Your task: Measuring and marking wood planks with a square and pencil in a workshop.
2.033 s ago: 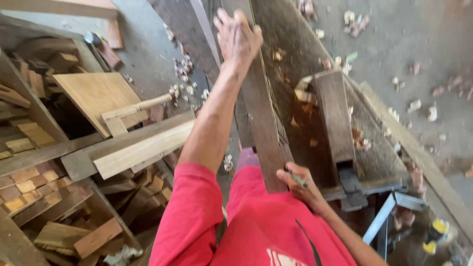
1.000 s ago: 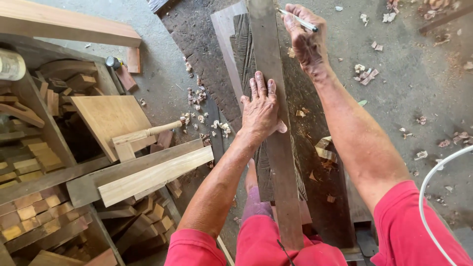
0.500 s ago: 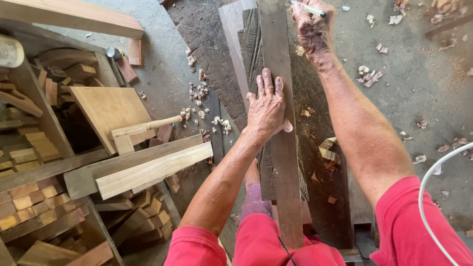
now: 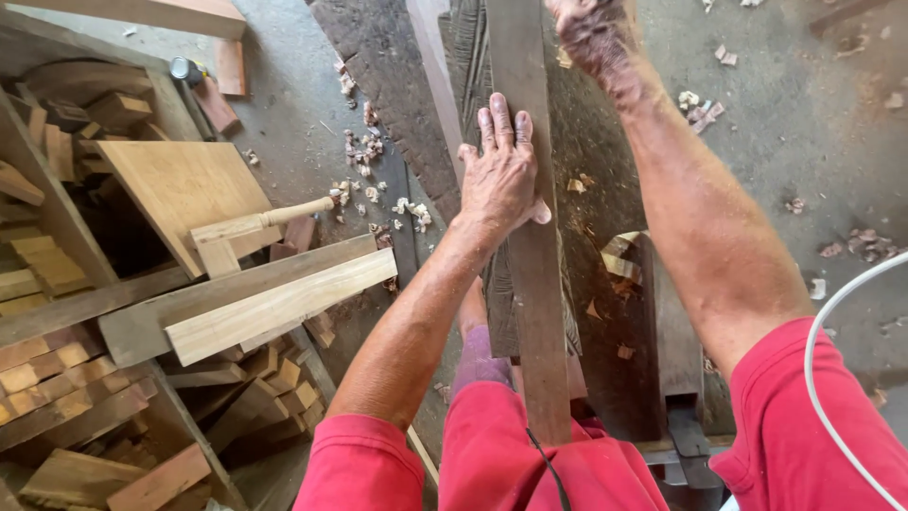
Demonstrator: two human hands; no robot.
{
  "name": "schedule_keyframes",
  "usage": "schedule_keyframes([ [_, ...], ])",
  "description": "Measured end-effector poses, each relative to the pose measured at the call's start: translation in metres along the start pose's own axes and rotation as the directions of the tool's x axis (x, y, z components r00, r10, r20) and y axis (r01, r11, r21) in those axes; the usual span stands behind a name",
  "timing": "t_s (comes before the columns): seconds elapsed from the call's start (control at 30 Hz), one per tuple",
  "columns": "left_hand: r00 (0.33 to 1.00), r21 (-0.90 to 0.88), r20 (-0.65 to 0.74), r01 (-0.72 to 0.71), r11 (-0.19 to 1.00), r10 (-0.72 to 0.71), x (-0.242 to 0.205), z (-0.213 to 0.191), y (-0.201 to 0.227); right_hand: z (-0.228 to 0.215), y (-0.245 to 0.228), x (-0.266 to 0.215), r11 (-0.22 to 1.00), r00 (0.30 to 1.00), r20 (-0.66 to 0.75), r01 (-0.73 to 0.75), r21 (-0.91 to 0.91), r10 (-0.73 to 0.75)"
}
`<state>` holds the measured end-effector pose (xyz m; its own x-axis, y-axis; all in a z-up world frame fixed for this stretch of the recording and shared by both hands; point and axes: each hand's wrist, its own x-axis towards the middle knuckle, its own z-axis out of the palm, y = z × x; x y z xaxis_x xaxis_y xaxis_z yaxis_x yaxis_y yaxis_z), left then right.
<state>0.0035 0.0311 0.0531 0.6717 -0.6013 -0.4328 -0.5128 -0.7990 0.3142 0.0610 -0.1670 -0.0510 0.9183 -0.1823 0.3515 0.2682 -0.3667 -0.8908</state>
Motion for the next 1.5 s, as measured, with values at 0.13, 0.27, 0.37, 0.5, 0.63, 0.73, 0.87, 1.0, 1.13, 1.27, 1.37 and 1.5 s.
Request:
schedule_keyframes([
  [0.13,1.0,0.028,0.021,0.02,0.999,-0.02,-0.002,-0.009,0.003,-0.014,-0.032,-0.016,0.998,0.997,0.063,0.037,-0.057,-0.033],
  [0.27,0.999,0.001,0.006,0.031,1.0,-0.031,-0.001,-0.002,0.002,-0.017,-0.105,-0.09,0.974,0.981,0.097,-0.148,-0.172,0.166],
  [0.37,0.999,0.013,0.004,0.046,0.999,-0.046,0.004,-0.003,0.001,-0.015,-0.142,-0.146,0.961,0.978,0.038,-0.193,-0.198,0.204],
  [0.5,0.998,0.008,0.012,0.055,0.998,-0.055,0.004,0.0,-0.001,-0.015,-0.182,-0.208,0.938,0.979,0.045,-0.179,-0.297,0.201],
  [0.63,0.999,-0.02,-0.001,0.035,0.999,-0.035,0.002,0.001,-0.003,-0.017,-0.216,-0.258,0.902,0.93,0.043,-0.342,-0.262,0.365],
  [0.73,1.0,-0.017,-0.011,0.028,0.999,-0.028,0.004,0.004,-0.005,-0.012,-0.23,-0.301,0.907,0.947,0.005,-0.306,-0.289,0.32],
  [0.87,0.999,-0.024,-0.049,0.004,1.0,-0.005,0.008,0.002,-0.005,-0.015,-0.255,-0.356,0.81,0.812,-0.006,-0.584,-0.056,0.584],
  [1.0,1.0,-0.021,-0.013,0.023,1.0,-0.023,0.01,0.017,-0.014,-0.016,-0.267,-0.412,0.871,0.874,-0.004,-0.485,-0.081,0.486],
  [1.13,0.997,-0.06,-0.068,0.027,0.998,-0.031,0.012,0.009,-0.011,-0.011,-0.268,-0.41,0.903,0.936,0.066,-0.314,-0.294,0.346],
  [1.27,0.994,0.003,-0.067,0.09,0.996,-0.089,-0.014,0.003,-0.001,0.03,-0.21,-0.466,0.652,0.657,0.014,-0.743,-0.151,0.753],
  [1.37,0.926,-0.204,-0.362,0.031,0.979,-0.104,-0.047,0.041,-0.016,0.041,-0.148,-0.503,0.812,0.836,-0.113,-0.548,-0.198,0.537],
  [1.5,0.81,-0.673,-0.381,0.088,0.734,-0.447,-0.116,0.098,-0.015,0.008,-0.118,-0.512,0.326,0.412,-0.04,-0.655,0.682,0.91],
])
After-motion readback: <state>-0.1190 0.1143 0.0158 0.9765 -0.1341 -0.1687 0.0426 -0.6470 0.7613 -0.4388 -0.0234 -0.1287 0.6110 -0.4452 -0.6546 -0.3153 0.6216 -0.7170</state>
